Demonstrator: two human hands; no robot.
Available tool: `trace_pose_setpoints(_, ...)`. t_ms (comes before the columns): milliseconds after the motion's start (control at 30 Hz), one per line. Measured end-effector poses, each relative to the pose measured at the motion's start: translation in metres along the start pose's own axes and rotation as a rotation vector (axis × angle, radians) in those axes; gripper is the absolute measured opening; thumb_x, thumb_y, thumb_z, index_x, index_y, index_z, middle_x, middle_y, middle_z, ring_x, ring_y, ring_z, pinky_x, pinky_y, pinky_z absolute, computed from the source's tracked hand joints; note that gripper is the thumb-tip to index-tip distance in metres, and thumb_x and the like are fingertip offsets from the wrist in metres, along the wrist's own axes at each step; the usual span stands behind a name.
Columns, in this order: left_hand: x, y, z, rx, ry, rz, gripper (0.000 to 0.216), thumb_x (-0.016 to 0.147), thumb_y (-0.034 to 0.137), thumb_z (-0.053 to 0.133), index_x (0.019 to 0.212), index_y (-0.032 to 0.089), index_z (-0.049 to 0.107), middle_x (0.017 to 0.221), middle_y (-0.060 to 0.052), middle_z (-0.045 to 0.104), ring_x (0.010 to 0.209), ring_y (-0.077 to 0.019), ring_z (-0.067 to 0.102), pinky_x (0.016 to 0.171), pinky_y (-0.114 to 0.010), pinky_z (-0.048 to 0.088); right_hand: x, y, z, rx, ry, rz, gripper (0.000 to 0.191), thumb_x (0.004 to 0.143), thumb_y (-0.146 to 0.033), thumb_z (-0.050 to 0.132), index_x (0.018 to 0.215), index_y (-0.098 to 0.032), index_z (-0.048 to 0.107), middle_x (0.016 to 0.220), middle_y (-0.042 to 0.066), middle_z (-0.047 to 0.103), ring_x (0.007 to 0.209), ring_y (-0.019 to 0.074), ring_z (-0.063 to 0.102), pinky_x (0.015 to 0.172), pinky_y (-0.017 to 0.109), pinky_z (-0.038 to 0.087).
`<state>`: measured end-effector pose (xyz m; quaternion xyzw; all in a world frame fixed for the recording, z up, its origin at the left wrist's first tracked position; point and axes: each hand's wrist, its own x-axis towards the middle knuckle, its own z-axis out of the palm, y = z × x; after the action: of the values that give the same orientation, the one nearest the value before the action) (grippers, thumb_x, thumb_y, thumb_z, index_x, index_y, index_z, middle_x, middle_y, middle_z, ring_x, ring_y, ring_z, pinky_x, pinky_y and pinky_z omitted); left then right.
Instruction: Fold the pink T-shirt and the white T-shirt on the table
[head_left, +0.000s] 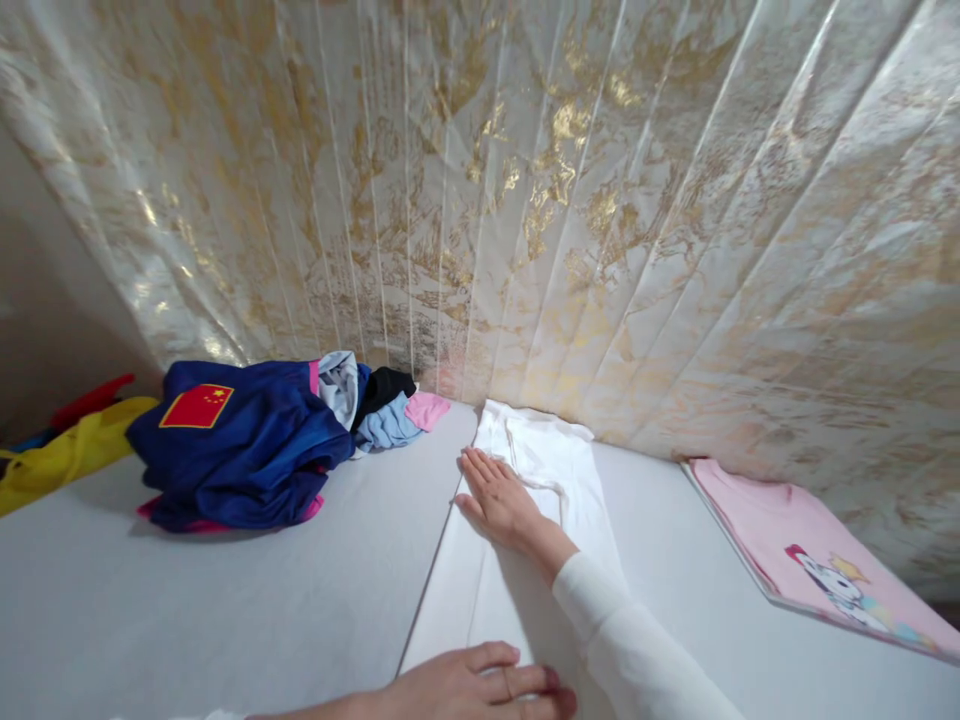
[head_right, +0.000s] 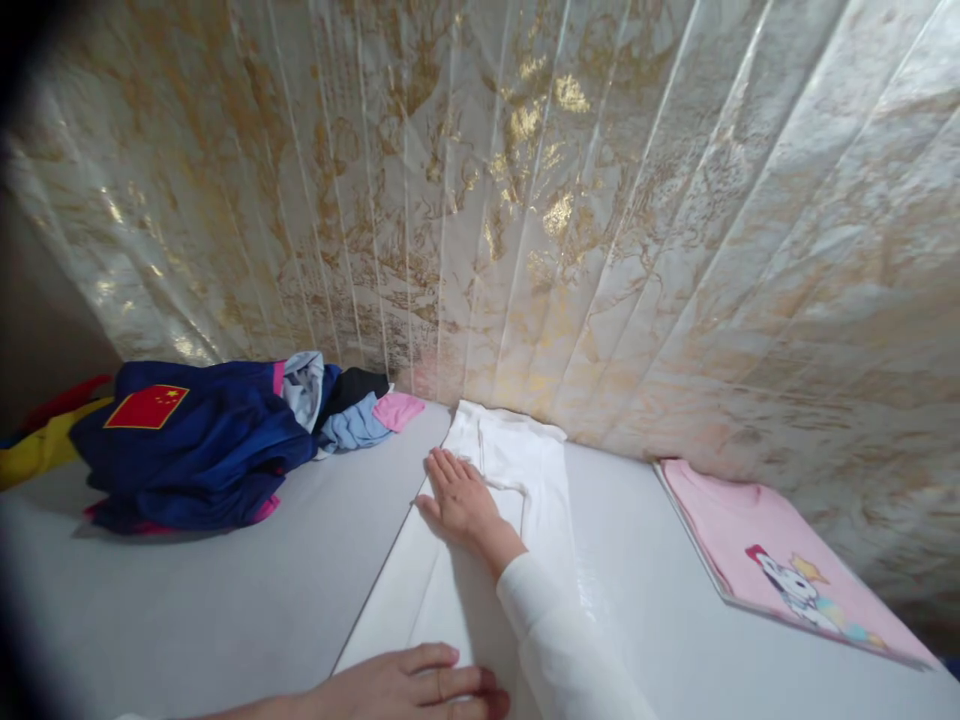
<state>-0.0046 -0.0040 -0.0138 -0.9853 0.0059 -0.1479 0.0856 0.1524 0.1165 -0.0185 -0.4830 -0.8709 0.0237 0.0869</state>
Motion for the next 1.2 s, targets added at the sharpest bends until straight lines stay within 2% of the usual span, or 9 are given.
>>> trace_pose_setpoints(167, 0.000, 0.008, -0.027, -0.237, -0.050, -0.034, 0.038, 0.101, 0.024, 0.035, 0.136, 0.013, 0.046, 0.142, -0.005, 0.050, 0.133, -0.0156, 0.042, 0.109, -0.028, 0.034, -0.002, -0.005, -0.009, -0.035, -0.003, -0.007, 0.059, 0.099, -0.045, 0.035, 0.147, -0.010, 0.032, 0.154, 0.014, 0.028, 0.144, 0.0235, 0.023, 0.116, 0.043, 0.024)
trace_pose_setpoints(300, 0.000, 0.014, -0.046, -0.404, -0.134, -0.102, 0.051, 0.101, 0.034, 0.034, 0.145, 0.009, 0.034, 0.147, -0.012, 0.041, 0.138, -0.0212, 0.035, 0.113, -0.035, 0.029, -0.025, -0.012, -0.030, -0.057, 0.002, -0.039, 0.057, 0.100, -0.043, 0.032, 0.149, -0.014, 0.028, 0.156, 0.011, 0.023, 0.145, 0.0205, 0.019, 0.117, 0.041, 0.022)
trace_pose_setpoints(367, 0.004, 0.017, -0.041, -0.429, -0.134, -0.094, 0.050, 0.102, 0.031, 0.031, 0.146, 0.009, 0.031, 0.150, -0.012, 0.036, 0.140, -0.0207, 0.031, 0.114, -0.036, 0.028, -0.047, -0.009, -0.039, -0.054, 0.018, -0.077, 0.057, 0.100, -0.043, 0.030, 0.151, -0.018, 0.024, 0.157, 0.008, 0.019, 0.145, 0.0187, 0.015, 0.118, 0.041, 0.021)
trace_pose_setpoints(467, 0.015, 0.022, -0.018, -0.438, -0.062, -0.012, 0.047, 0.100, 0.020, 0.029, 0.146, 0.009, 0.032, 0.152, -0.008, 0.033, 0.142, -0.0170, 0.027, 0.116, -0.034, 0.025, -0.087, 0.008, -0.043, -0.050, 0.039, -0.088, 0.056, 0.101, -0.043, 0.027, 0.152, -0.020, 0.021, 0.158, 0.006, 0.017, 0.146, 0.0174, 0.014, 0.118, 0.042, 0.021)
trace_pose_setpoints(567, 0.027, 0.022, 0.001, -0.428, 0.000, 0.026, 0.047, 0.100, 0.018, 0.031, 0.146, 0.011, 0.032, 0.153, -0.006, 0.031, 0.142, -0.0147, 0.025, 0.117, -0.031, 0.022, -0.124, 0.032, -0.031, -0.072, 0.054, 0.032, 0.057, 0.101, -0.043, 0.025, 0.152, -0.017, 0.020, 0.158, 0.009, 0.017, 0.146, 0.0192, 0.014, 0.117, 0.043, 0.024)
trace_pose_setpoints(667, 0.034, 0.020, 0.000, -0.449, -0.057, 0.008, 0.047, 0.101, 0.020, 0.031, 0.147, 0.011, 0.030, 0.154, -0.006, 0.030, 0.142, -0.0147, 0.024, 0.117, -0.031, 0.020, -0.144, 0.047, -0.013, -0.096, 0.077, 0.162, 0.062, 0.100, -0.047, 0.027, 0.152, -0.015, 0.019, 0.157, 0.013, 0.019, 0.145, 0.0218, 0.016, 0.115, 0.044, 0.027)
trace_pose_setpoints(867, 0.038, 0.017, -0.024, -0.597, -0.195, -0.015, 0.052, 0.100, 0.037, 0.040, 0.148, 0.020, 0.029, 0.155, -0.007, 0.027, 0.143, -0.0211, 0.022, 0.117, -0.040, 0.019, -0.125, 0.052, -0.005, -0.093, 0.042, 0.347, 0.072, 0.097, -0.058, 0.026, 0.151, -0.011, 0.021, 0.157, 0.014, 0.017, 0.146, 0.0236, 0.015, 0.116, 0.044, 0.020)
trace_pose_setpoints(1033, 0.037, 0.024, -0.028, -0.690, -0.253, -0.019, 0.051, 0.101, 0.033, 0.039, 0.149, 0.019, 0.028, 0.155, -0.007, 0.026, 0.144, -0.0199, 0.020, 0.118, -0.040, 0.015, -0.113, 0.058, -0.012, -0.083, 0.017, 0.360, 0.074, 0.097, -0.058, 0.023, 0.150, -0.007, 0.024, 0.157, 0.014, 0.019, 0.146, 0.0228, 0.014, 0.117, 0.040, 0.017)
trace_pose_setpoints(1200, 0.036, 0.033, -0.028, -0.750, -0.223, -0.030, 0.055, 0.099, 0.026, 0.042, 0.150, 0.017, 0.025, 0.154, -0.008, 0.027, 0.143, -0.0204, 0.022, 0.118, -0.040, 0.018, -0.114, 0.057, -0.010, -0.082, 0.019, 0.380, 0.075, 0.096, -0.059, 0.021, 0.150, -0.008, 0.023, 0.158, 0.013, 0.019, 0.146, 0.0224, 0.014, 0.117, 0.039, 0.016)
